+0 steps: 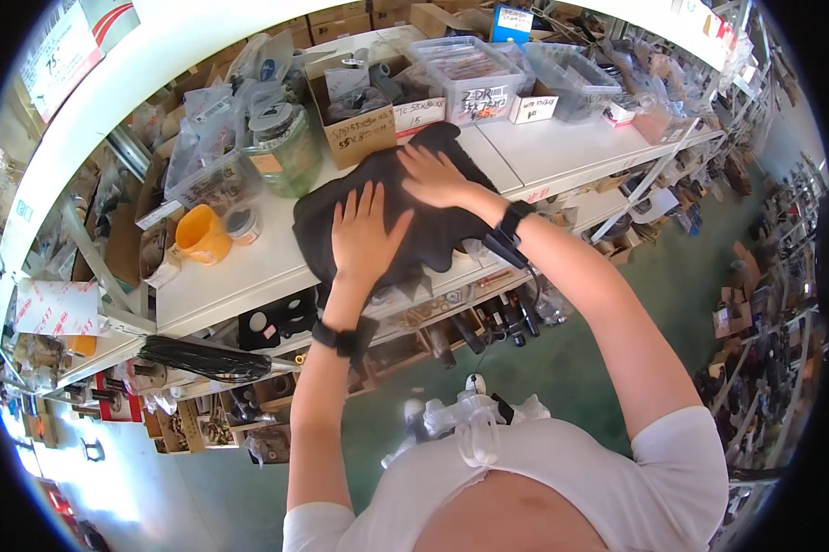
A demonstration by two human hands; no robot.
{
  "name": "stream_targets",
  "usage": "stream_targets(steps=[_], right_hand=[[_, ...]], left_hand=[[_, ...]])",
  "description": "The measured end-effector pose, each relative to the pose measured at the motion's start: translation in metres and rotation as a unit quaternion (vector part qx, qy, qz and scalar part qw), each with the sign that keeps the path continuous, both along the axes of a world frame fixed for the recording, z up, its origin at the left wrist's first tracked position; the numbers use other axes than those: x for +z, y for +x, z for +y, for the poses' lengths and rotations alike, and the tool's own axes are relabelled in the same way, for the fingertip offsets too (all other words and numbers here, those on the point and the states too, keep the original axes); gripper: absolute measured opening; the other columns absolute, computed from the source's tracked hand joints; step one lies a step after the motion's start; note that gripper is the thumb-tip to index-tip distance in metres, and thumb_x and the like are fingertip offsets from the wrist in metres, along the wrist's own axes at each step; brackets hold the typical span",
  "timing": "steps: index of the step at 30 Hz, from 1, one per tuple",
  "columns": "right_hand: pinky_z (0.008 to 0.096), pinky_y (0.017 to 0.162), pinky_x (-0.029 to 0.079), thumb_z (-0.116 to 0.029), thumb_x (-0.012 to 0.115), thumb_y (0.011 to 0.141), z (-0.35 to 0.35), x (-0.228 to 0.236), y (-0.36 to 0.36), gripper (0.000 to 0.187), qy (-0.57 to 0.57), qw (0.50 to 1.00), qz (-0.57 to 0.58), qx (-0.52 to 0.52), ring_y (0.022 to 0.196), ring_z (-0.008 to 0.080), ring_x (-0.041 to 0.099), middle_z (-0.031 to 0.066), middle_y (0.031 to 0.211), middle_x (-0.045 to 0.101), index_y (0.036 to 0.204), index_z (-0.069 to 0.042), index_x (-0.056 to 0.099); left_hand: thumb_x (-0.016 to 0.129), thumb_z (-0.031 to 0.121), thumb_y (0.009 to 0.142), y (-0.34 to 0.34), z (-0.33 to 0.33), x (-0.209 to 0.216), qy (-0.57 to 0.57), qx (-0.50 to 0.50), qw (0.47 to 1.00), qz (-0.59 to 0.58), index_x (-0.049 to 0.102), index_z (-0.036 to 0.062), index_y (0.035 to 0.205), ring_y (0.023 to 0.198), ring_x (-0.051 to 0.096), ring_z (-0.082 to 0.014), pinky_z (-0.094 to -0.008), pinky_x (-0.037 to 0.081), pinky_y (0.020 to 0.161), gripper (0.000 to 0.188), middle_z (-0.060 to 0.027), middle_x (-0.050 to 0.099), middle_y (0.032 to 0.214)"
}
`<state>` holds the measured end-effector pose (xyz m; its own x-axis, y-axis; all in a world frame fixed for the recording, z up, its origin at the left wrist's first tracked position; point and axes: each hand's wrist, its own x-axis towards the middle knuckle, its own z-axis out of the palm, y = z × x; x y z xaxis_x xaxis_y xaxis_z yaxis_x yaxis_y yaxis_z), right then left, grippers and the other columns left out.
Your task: The person wipes down several industrial parts on metal shelves using a black cloth.
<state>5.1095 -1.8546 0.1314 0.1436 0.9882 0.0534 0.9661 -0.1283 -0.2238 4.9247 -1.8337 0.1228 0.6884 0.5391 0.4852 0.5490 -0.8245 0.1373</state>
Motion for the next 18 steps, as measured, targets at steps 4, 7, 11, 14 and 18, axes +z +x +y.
stream_targets(steps=[4, 7, 11, 14, 18], right_hand=[[0.0451, 0.103, 0.013, -0.033, 0.031, 0.083, 0.012, -0.009, 0.001, 0.058, 0.001, 0.999, -0.022, -0.028, 0.13, 0.0285, 0.013, 0.0128, 0.141, 0.015, 0.133, -0.006, 0.02], [0.0449, 0.103, 0.014, -0.034, 0.031, 0.084, 0.012, -0.011, -0.008, 0.057, 0.033, 0.999, -0.038, -0.021, 0.129, 0.0285, 0.015, 0.0122, 0.14, 0.017, 0.133, -0.006, 0.021], [0.045, 0.102, 0.018, -0.034, 0.032, 0.085, -0.003, -0.013, -0.016, 0.054, 0.096, 0.991, -0.082, -0.032, 0.127, 0.0293, 0.021, 0.0128, 0.138, 0.023, 0.131, -0.006, 0.026], [0.0448, 0.101, 0.02, -0.033, 0.037, 0.085, -0.026, -0.014, -0.024, 0.053, 0.132, 0.985, -0.107, -0.002, 0.125, 0.0306, 0.025, 0.0147, 0.135, 0.027, 0.129, -0.005, 0.029], [0.0449, 0.098, 0.025, -0.03, 0.04, 0.084, -0.06, -0.012, -0.048, 0.049, 0.198, 0.973, -0.117, 0.028, 0.121, 0.0316, 0.032, 0.0149, 0.131, 0.034, 0.126, -0.004, 0.035]], left_hand=[[0.038, 0.052, 0.082, 0.01, 0.016, 0.002, -0.012, 0.01, 0.999, 0.032, 0.038, 0.0054, 0.126, 0.12, 0.033, -0.0294, -0.0429, 0.023, 0.1, 0.064, -0.0116, 0.037, 0.13], [0.037, 0.052, 0.083, 0.007, 0.02, -0.001, -0.005, 0.023, 0.999, 0.049, 0.037, 0.0051, 0.126, 0.121, 0.032, -0.0295, -0.0439, 0.022, 0.1, 0.064, -0.0114, 0.037, 0.131], [0.037, 0.05, 0.084, 0.005, 0.007, -0.001, 0.007, 0.021, 0.999, 0.044, 0.038, 0.0025, 0.125, 0.121, 0.032, -0.0302, -0.0455, 0.022, 0.099, 0.063, -0.0127, 0.037, 0.13], [0.039, 0.042, 0.085, -0.004, -0.015, -0.004, 0.045, 0.026, 0.997, 0.065, 0.038, 0.0013, 0.124, 0.119, 0.034, -0.03, -0.0441, 0.025, 0.098, 0.056, -0.0133, 0.038, 0.129], [0.045, 0.032, 0.084, -0.015, -0.038, -0.013, 0.112, 0.039, 0.99, 0.076, 0.04, 0.0016, 0.122, 0.115, 0.038, -0.0299, -0.0422, 0.028, 0.097, 0.049, -0.0117, 0.041, 0.126]])
